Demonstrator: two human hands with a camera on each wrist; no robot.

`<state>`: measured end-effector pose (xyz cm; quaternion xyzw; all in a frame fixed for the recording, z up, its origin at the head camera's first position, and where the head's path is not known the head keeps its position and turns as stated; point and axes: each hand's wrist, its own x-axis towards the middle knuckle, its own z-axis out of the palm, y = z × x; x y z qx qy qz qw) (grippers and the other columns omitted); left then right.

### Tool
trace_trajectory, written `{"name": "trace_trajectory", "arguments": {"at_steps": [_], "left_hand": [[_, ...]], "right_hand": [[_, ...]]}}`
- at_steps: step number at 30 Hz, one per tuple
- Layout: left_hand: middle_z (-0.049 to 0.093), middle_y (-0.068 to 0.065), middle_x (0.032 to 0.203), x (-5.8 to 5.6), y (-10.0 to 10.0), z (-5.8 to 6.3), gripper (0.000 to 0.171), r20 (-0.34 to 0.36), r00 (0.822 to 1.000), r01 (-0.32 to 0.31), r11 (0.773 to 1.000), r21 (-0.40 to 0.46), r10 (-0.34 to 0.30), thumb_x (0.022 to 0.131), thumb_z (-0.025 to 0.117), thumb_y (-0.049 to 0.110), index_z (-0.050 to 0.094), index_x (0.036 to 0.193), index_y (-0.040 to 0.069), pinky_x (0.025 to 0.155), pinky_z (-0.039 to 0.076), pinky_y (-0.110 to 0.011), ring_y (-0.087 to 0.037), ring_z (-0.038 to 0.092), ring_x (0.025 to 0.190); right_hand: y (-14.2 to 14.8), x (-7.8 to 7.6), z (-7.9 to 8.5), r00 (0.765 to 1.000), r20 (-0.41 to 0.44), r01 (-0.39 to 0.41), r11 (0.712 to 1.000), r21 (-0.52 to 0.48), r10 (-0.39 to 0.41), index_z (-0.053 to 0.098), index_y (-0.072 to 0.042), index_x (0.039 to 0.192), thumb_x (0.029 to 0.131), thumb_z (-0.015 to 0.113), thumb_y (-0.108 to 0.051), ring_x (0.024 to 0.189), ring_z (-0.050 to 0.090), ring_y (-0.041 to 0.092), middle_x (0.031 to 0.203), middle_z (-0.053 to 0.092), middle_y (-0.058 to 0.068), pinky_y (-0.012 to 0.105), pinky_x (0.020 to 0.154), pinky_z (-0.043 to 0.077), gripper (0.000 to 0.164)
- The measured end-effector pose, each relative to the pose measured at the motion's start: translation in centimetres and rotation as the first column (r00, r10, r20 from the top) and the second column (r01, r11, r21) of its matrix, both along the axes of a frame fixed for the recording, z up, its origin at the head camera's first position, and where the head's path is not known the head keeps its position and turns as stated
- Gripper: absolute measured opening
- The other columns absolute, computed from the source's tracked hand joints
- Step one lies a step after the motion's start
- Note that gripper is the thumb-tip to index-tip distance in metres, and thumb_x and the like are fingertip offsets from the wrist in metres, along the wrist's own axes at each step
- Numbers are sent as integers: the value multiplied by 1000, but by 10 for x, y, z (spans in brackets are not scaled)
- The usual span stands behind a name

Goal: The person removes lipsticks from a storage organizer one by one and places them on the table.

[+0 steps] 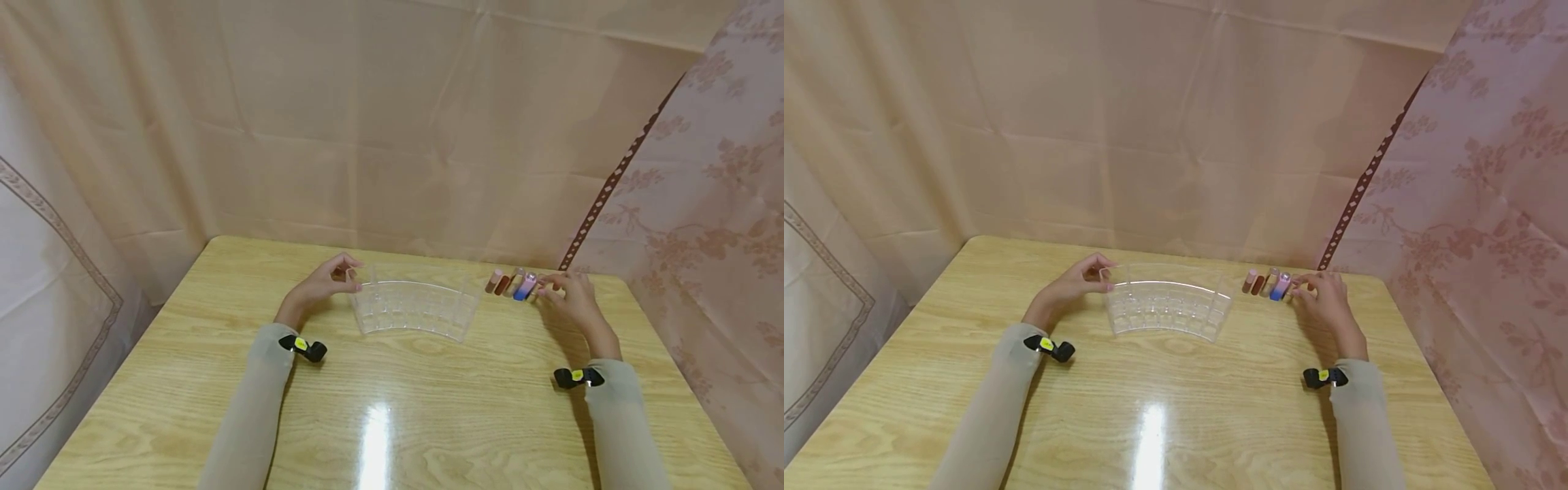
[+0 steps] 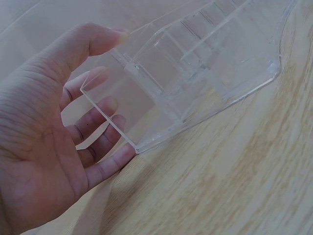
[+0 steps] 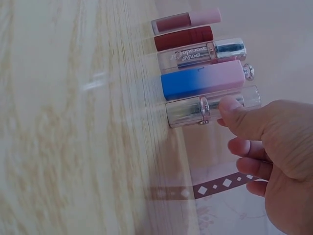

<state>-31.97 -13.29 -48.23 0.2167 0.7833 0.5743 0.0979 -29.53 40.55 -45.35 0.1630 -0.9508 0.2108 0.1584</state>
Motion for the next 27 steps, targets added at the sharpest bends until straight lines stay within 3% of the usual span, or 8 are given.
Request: {"name": "trace_trajectory", "arguments": {"at_steps": [18,27], "left_hand": [[54,-19,107,3,0,2,46,-2,1000,-4,1000,-2,4,92,73,4,53,133,-4,83,43,-25,-19,50,91],[55,-25,111,2,0,2,48,1,1000,-1,1000,13,1,91,74,4,54,134,-4,82,43,-24,-20,49,91]], "right_hand": [[1,5,2,997,69,31,999,13,-32,68,4,118,94,72,-11,96,42,43,99,59,27,57,81,26,28],[0,11,2,994,101,46,999,-24,-43,67,-1,123,98,69,-20,95,39,38,102,56,25,53,82,21,31]]}}
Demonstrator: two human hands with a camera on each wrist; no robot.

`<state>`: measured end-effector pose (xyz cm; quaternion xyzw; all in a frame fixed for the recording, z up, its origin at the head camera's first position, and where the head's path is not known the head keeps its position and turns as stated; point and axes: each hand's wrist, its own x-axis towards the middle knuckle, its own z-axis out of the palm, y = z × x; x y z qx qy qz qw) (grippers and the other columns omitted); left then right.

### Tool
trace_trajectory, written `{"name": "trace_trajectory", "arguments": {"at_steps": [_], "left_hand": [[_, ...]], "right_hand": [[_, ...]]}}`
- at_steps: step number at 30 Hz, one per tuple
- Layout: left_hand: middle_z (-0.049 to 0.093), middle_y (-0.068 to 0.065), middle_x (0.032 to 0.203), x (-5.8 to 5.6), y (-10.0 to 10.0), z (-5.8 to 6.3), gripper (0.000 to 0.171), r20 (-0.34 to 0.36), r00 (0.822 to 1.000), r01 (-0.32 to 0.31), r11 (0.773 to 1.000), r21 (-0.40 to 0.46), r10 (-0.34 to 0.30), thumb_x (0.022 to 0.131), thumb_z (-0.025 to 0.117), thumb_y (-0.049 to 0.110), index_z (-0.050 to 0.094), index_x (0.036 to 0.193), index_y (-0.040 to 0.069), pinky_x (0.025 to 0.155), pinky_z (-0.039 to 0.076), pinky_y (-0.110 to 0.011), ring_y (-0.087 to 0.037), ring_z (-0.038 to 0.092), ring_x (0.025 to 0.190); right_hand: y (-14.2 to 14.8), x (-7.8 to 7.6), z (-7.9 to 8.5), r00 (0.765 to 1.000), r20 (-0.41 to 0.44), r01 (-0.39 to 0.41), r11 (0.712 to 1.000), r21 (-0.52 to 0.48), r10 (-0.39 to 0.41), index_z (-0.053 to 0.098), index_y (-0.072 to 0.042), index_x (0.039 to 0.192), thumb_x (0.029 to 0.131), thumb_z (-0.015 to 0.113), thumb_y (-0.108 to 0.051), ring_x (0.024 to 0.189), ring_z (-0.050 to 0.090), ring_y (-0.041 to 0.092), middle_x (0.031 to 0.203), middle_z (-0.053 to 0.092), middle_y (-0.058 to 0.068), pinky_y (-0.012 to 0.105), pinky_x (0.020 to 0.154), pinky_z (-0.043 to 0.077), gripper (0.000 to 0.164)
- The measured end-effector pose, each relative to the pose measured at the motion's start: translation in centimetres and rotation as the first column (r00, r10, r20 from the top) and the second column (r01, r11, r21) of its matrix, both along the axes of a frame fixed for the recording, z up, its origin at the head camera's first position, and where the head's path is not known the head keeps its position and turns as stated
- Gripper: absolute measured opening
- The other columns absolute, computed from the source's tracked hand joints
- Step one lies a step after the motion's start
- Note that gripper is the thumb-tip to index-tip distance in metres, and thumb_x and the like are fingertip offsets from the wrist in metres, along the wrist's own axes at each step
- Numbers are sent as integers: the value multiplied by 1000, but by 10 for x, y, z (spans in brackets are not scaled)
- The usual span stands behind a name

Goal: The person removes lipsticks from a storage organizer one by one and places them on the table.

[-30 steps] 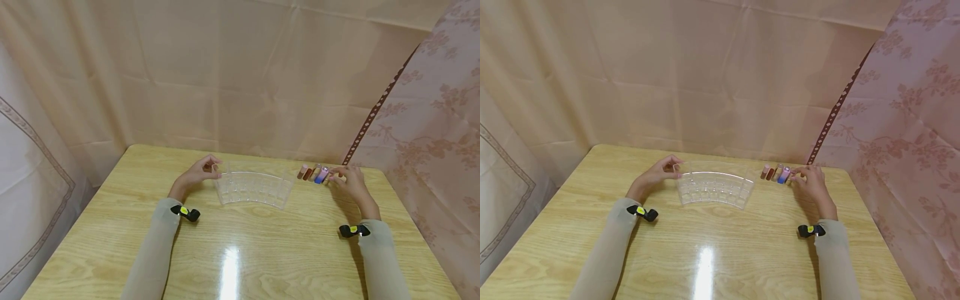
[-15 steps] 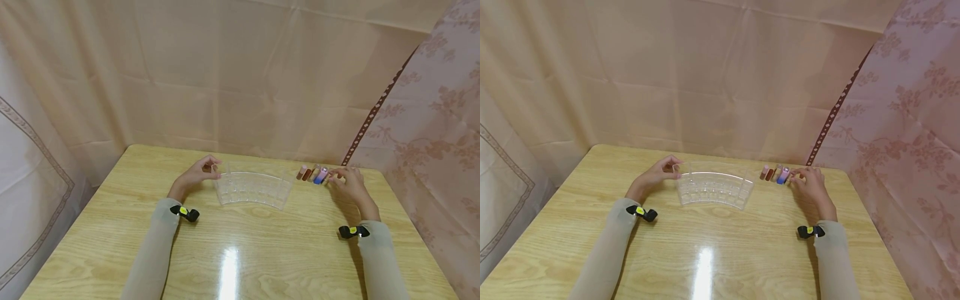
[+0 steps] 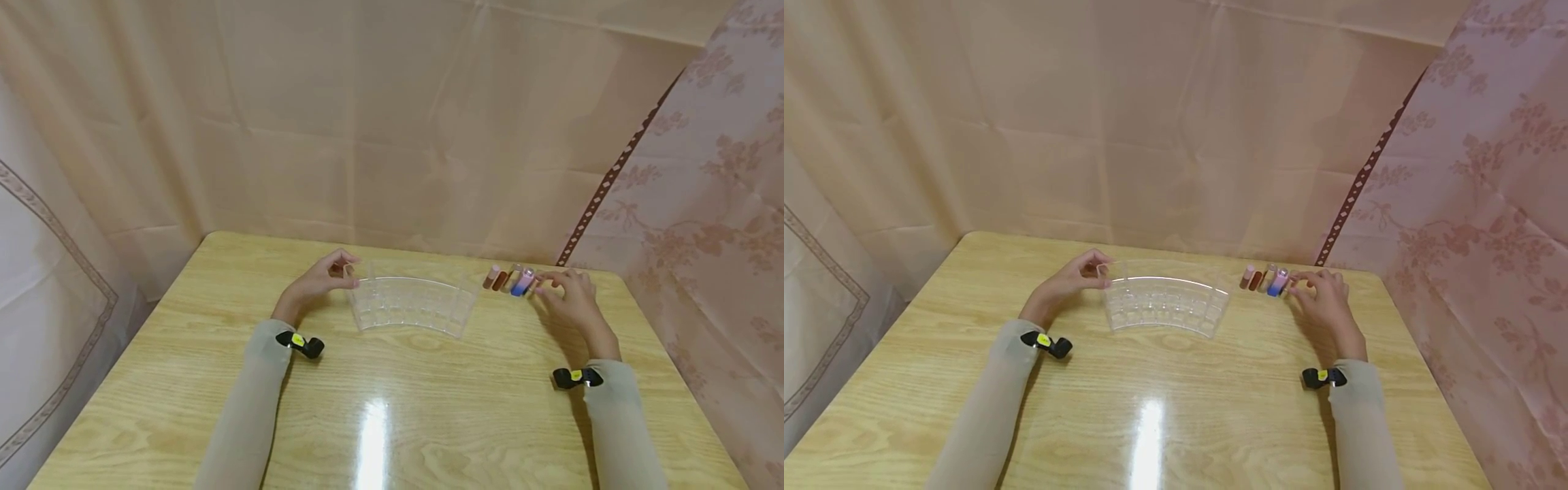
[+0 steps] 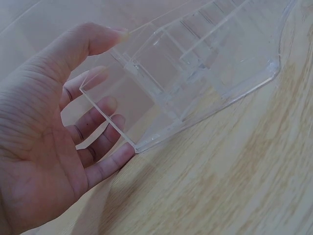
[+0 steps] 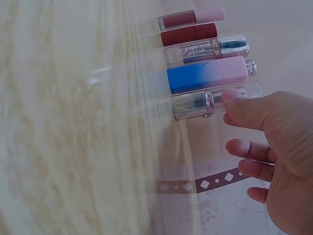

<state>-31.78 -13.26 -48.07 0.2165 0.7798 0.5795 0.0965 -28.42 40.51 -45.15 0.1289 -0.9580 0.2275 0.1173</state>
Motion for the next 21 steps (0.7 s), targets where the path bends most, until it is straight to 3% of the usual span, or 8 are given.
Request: {"name": "trace_trajectory", "arguments": {"at_steps": [12,21], "left_hand": [[56,-17,107,-2,-4,4,48,-10,1000,-4,1000,-15,4,90,74,4,54,133,-4,83,44,-24,-18,51,90],[55,-14,105,-1,-2,3,46,6,1000,4,1000,-6,-4,92,73,5,54,133,-4,83,42,-27,-19,49,91]], "right_hand": [[-2,-2,6,1000,18,9,1000,-14,-9,65,-2,126,99,69,-24,97,39,41,109,57,28,59,87,21,35],[-2,3,7,997,60,37,999,0,-37,51,-2,143,98,68,-33,103,40,43,119,58,31,56,86,23,58]]}}
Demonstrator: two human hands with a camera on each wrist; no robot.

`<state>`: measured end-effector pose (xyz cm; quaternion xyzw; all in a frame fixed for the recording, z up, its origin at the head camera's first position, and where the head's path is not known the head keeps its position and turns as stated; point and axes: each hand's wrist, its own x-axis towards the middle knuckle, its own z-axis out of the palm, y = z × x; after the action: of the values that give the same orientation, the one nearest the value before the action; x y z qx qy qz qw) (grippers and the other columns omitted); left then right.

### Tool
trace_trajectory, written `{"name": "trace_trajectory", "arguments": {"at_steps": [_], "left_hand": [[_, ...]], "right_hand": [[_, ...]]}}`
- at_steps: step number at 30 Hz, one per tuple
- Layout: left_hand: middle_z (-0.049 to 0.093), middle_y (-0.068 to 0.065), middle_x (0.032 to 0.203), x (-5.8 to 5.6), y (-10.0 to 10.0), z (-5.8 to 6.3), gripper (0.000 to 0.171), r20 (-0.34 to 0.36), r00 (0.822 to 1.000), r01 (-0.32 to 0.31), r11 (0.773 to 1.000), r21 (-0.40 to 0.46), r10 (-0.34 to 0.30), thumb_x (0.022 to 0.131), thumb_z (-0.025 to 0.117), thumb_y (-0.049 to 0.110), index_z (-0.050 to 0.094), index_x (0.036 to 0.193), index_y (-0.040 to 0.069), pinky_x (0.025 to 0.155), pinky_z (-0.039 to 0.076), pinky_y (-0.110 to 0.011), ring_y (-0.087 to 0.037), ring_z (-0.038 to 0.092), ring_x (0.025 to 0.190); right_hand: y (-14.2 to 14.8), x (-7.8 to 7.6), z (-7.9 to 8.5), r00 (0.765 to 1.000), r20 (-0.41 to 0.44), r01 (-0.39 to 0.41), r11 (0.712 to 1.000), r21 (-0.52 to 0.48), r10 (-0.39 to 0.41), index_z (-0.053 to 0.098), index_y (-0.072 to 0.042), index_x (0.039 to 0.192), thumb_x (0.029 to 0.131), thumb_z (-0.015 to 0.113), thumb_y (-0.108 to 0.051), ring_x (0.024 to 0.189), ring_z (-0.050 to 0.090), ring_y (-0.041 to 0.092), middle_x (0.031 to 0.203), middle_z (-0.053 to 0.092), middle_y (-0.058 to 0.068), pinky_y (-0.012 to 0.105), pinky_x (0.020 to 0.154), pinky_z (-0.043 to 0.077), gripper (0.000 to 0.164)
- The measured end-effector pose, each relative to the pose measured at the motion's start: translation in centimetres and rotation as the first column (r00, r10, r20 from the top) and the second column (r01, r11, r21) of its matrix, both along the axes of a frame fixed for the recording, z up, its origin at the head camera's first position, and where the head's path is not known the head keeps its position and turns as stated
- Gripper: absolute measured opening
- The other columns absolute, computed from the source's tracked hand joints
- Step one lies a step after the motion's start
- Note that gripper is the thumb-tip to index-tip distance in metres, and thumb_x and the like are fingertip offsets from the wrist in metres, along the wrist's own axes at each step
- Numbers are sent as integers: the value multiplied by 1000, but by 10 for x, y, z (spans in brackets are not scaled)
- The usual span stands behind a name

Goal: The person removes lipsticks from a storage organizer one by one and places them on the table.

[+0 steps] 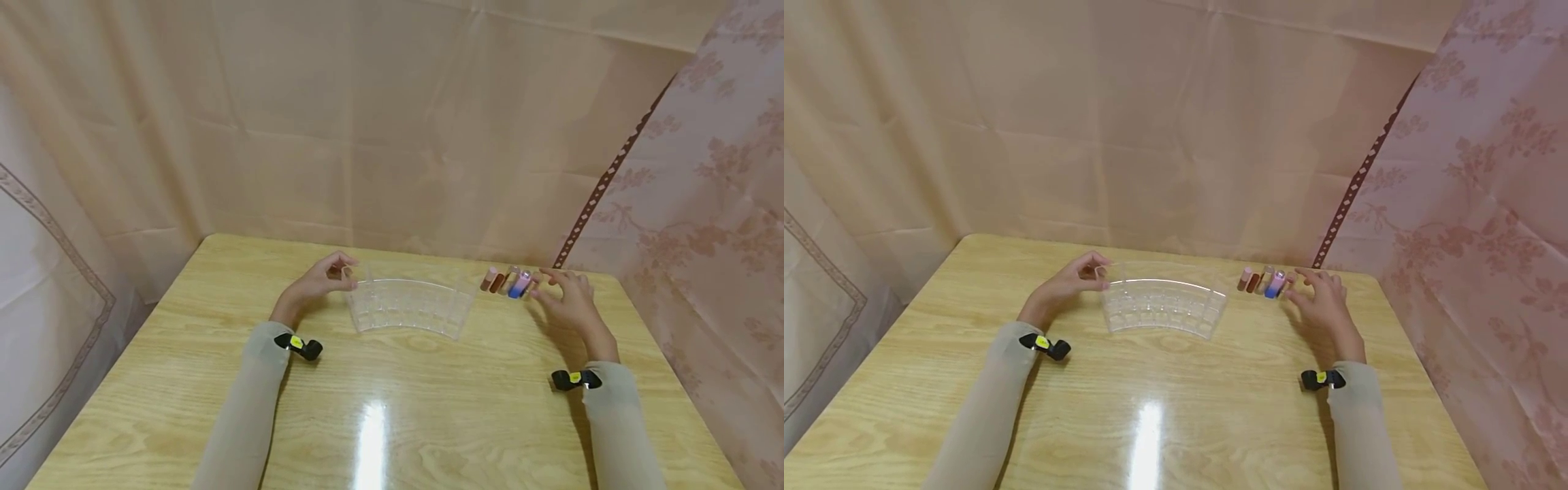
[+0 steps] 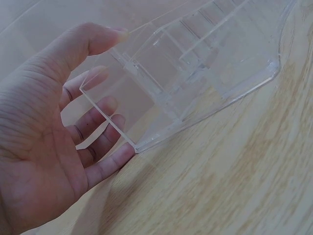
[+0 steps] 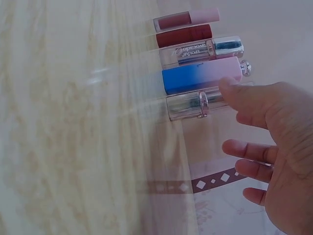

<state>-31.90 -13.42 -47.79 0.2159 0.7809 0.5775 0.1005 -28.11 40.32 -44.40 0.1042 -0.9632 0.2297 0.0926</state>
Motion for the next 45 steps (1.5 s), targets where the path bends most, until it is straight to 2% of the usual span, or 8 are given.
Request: {"name": "trace_trajectory", "arguments": {"at_steps": [7,13,21,27,34,39,42,45], "left_hand": [[54,-18,107,-1,6,-1,47,1,1000,3,1000,5,-3,92,74,5,53,133,-4,84,42,-28,-20,49,92],[55,-22,110,-2,9,0,48,16,1000,7,1000,-8,-7,92,74,6,53,134,-3,87,42,-30,-21,51,95],[53,-23,113,-7,11,1,51,-15,1000,4,999,-35,-5,92,75,8,53,137,0,87,41,-33,-24,49,96],[52,-24,115,-9,13,2,51,-25,999,19,999,-44,-20,92,74,8,52,137,-1,87,42,-34,-25,50,96],[52,-26,119,-9,17,3,52,-23,1000,20,999,-43,-21,91,75,8,52,137,0,89,42,-35,-25,50,98],[53,-24,120,-9,17,6,53,-16,999,28,997,-69,-29,92,74,9,51,139,0,91,43,-34,-24,52,101],[53,-24,122,-8,16,11,54,-4,1000,31,995,-95,-31,92,74,10,51,140,1,93,43,-37,-27,53,105],[55,-26,129,-5,16,22,52,-19,1000,-14,996,-91,13,96,71,14,50,142,1,101,43,-43,-33,54,115]], "right_hand": [[2,-4,6,998,-61,2,1000,-13,-2,48,-3,147,93,74,-30,105,41,42,115,61,28,55,83,24,65],[3,-4,7,998,-63,1,999,-36,-4,46,-3,149,92,75,-32,111,40,47,115,60,30,63,87,24,70],[2,-4,15,996,-92,5,999,-40,-8,48,-1,146,94,72,-28,104,45,47,115,60,30,63,85,27,64],[0,-2,21,995,-96,2,999,-51,-7,47,-1,147,96,70,-29,106,46,51,117,58,31,69,90,26,62],[-3,1,25,994,-110,1,997,-78,-9,48,0,146,95,72,-26,108,46,52,115,57,31,70,93,27,62],[-5,2,29,991,-130,-4,996,-90,-8,48,0,147,96,70,-25,106,47,51,116,58,31,67,92,28,61],[-8,1,33,986,-164,-24,994,-103,7,49,1,146,95,72,-22,102,48,46,113,59,29,59,89,29,61],[-12,0,39,978,-207,-49,990,-133,21,50,1,145,95,73,-18,98,48,37,107,60,27,50,86,31,59]]}}
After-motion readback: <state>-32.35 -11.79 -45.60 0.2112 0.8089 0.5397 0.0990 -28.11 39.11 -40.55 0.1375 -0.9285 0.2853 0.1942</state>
